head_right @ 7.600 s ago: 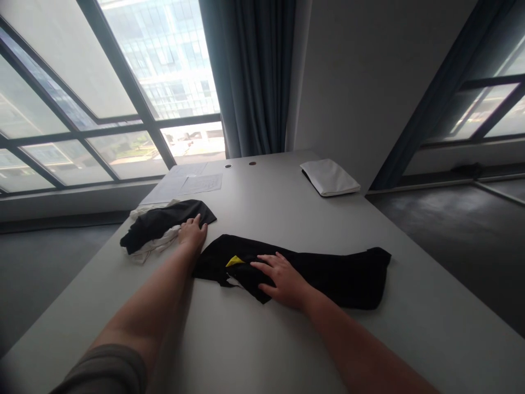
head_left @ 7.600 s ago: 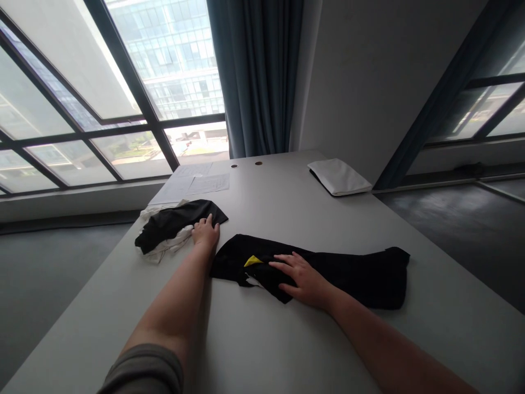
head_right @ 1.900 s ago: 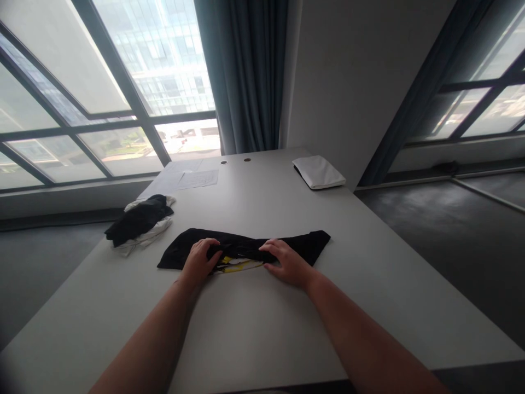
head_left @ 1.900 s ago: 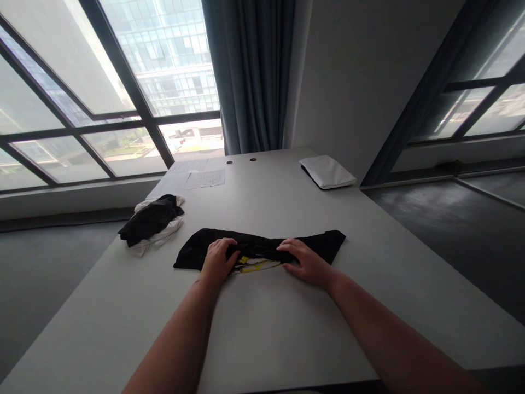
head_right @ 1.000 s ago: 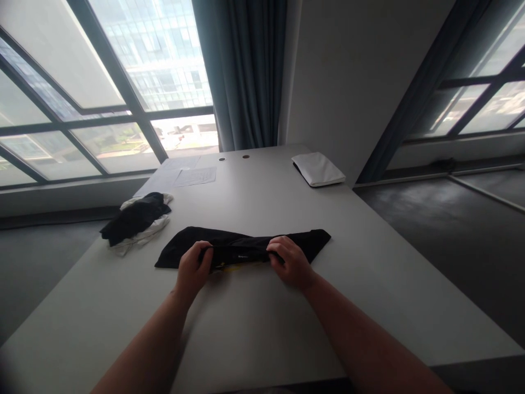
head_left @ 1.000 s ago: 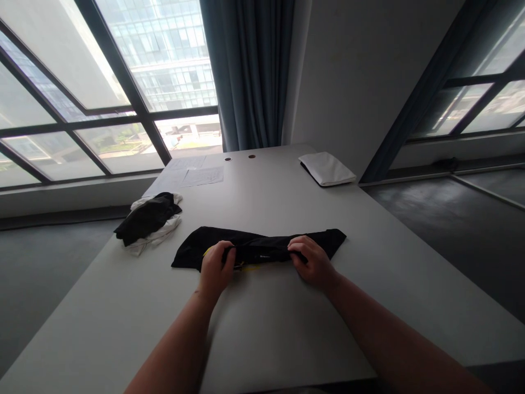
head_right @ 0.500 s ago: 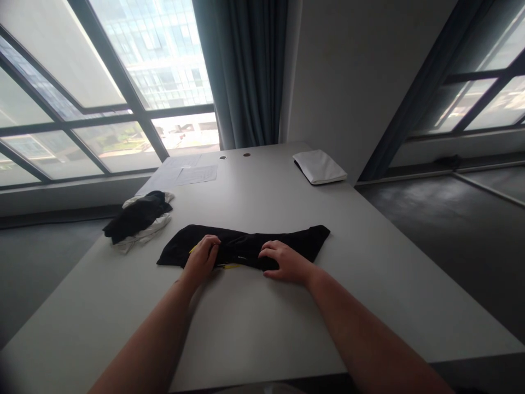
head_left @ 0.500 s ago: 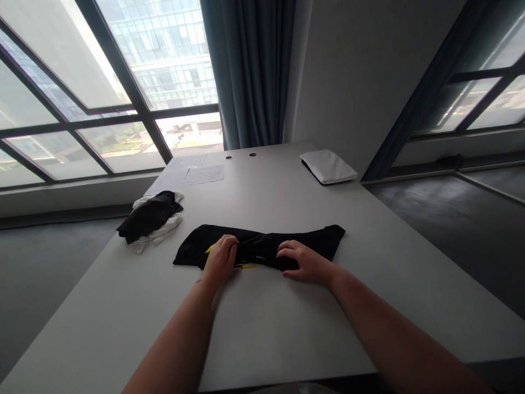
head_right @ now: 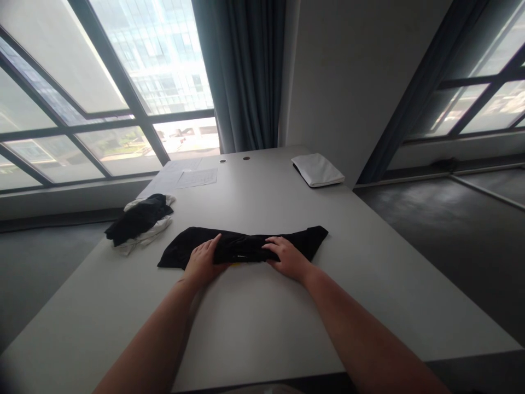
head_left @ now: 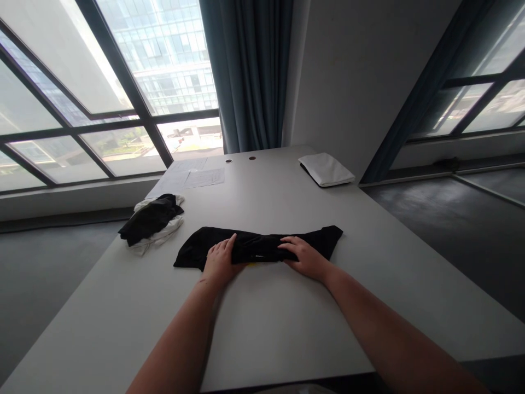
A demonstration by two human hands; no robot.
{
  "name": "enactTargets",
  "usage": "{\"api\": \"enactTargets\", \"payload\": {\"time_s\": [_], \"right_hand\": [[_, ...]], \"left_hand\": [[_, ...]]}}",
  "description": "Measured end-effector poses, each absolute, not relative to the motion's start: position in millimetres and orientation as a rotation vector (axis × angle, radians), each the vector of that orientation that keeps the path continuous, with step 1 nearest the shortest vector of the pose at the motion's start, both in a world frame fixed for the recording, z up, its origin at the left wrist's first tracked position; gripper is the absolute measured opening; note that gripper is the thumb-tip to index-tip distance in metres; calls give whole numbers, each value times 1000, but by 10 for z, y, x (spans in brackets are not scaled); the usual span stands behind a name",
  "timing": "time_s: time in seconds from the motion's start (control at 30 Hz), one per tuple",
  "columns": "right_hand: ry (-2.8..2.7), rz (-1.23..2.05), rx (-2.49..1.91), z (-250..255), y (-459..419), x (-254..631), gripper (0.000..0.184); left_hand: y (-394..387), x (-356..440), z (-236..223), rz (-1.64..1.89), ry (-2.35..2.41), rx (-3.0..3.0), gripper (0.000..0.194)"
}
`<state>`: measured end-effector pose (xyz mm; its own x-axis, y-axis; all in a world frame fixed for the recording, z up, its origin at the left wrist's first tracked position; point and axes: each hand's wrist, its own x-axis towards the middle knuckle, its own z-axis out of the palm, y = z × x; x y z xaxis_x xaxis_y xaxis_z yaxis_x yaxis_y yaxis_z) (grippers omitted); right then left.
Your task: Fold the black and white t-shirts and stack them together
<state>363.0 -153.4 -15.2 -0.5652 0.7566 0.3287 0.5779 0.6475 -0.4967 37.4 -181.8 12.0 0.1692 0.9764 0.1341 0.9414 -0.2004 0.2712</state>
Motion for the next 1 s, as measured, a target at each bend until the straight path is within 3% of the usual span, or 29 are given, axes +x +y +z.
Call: {"api": "enactTargets", "payload": {"time_s": [0.2,0.3,0.47,0.7,0.87,1.0], "right_hand": [[-2161,249,-1220,-92,-1504,3714,25],[-2119,358,-1404,-141,-1463,3770,20],[-2153,321,-1341,-232,-1438,3731,30],[-2014,477,-1210,-288,-1400,3673,58],[-1824,516,-1280,-323,-1319,3790,51],[-1933,578,-1366,-369,-1271,3856,49]], "left_hand": [[-1754,293,197,312,2322,2087,83],[-1751,242,234,222,2442,2004,78],[-1891,391,312,78,2429,2047,74],[-2289,920,601,249,1994,2111,71],[-2407,992,629,340,1247,2097,39],[-2274,872,471,425,1188,2321,26]]}}
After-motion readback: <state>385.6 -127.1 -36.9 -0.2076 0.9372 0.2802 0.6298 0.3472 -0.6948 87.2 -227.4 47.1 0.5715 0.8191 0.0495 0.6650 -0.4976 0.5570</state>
